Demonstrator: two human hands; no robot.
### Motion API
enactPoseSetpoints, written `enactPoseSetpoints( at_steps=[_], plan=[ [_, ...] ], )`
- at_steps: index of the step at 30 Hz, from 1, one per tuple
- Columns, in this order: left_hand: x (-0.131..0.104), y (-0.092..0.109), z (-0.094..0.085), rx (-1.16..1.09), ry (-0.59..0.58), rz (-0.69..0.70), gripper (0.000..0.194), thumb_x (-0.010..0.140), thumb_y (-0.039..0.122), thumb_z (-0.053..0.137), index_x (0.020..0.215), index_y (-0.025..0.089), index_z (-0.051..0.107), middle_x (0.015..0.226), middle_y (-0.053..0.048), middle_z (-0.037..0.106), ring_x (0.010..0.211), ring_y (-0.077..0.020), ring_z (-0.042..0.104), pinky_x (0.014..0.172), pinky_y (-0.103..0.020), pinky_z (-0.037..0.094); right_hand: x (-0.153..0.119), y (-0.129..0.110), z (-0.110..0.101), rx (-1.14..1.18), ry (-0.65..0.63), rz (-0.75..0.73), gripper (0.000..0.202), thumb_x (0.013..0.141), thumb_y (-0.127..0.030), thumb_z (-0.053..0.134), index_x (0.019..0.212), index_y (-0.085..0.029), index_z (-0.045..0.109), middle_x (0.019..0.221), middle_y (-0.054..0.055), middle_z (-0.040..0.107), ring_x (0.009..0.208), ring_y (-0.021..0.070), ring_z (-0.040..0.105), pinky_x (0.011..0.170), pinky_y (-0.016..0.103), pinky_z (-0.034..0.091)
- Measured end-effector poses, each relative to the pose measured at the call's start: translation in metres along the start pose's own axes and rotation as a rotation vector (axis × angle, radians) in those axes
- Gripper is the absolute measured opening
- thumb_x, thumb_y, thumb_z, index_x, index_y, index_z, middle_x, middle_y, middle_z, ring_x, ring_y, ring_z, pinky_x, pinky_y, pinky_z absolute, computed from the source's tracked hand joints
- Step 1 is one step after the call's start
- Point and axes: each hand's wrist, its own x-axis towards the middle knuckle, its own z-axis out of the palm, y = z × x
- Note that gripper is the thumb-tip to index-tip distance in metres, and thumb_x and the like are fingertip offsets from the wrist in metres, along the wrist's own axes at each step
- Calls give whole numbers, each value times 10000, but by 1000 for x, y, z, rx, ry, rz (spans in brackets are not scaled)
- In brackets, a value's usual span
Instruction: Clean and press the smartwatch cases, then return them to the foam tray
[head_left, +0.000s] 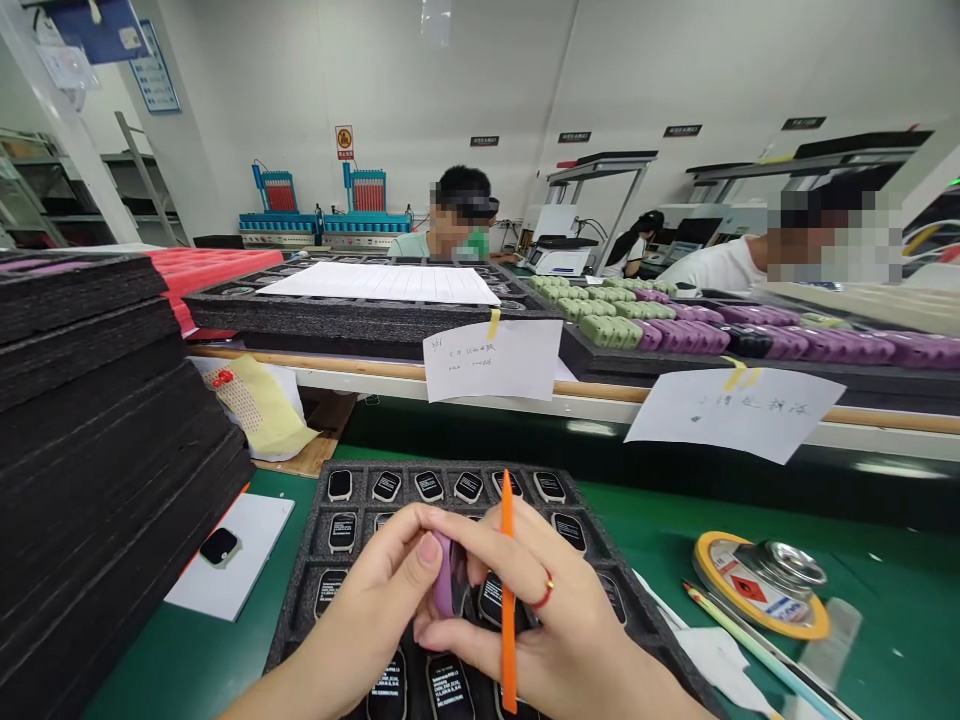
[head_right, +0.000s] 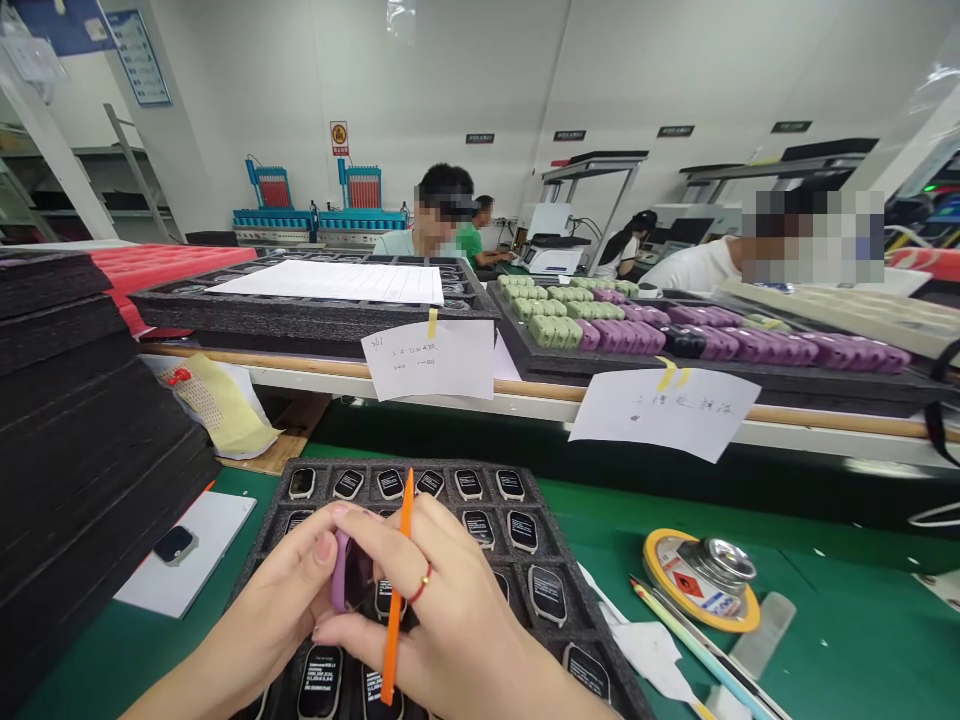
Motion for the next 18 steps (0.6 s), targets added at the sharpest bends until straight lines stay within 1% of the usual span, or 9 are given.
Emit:
enactPoseSetpoints(
  at_steps=[2,4,7,10,15,18],
  plan=[
    [3,0,2,-25,1,1,433,853,606,651,897,176,621,779,1,543,592,-79,407,493,-183,310,-2,1,1,86,-32,59,505,871,-365,747,1329,-253,566,849,22,675,745,180,649,718,329,581],
    [4,0,3,-112,18,-17,437,855,606,648,846,174,586,717,21,520,539,-63,367,455,-169,272,-2,2,0,155,-9,62,532,834,-354,789,1308,-256,568,911,28,700,787,178,665,752,321,587],
    [3,1,4,-253,22,-25,427,873,598,630,833,177,571,623,59,468,467,-38,294,426,-147,250,0,2,-3,185,25,42,563,790,-352,829,1283,-246,579,1046,63,725,855,189,681,780,316,597],
    [-1,1,3,-300,-20,-3,418,887,592,613,848,177,583,582,76,443,423,-21,258,401,-133,235,4,1,-5,183,40,25,539,800,-338,819,1278,-247,589,1075,69,736,892,197,691,798,314,603],
    [-3,0,3,-321,-45,-20,432,879,602,618,832,176,563,572,70,472,415,-18,278,394,-122,237,5,-1,-7,162,49,11,531,798,-328,822,1269,-230,597,1095,70,740,916,193,696,813,296,602],
    [-3,2,4,-317,-48,-32,440,871,610,623,827,179,552,575,72,467,418,-19,300,396,-119,241,5,-1,-7,160,44,10,519,816,-354,807,1269,-226,591,1089,68,737,912,187,694,814,293,597]
  ],
)
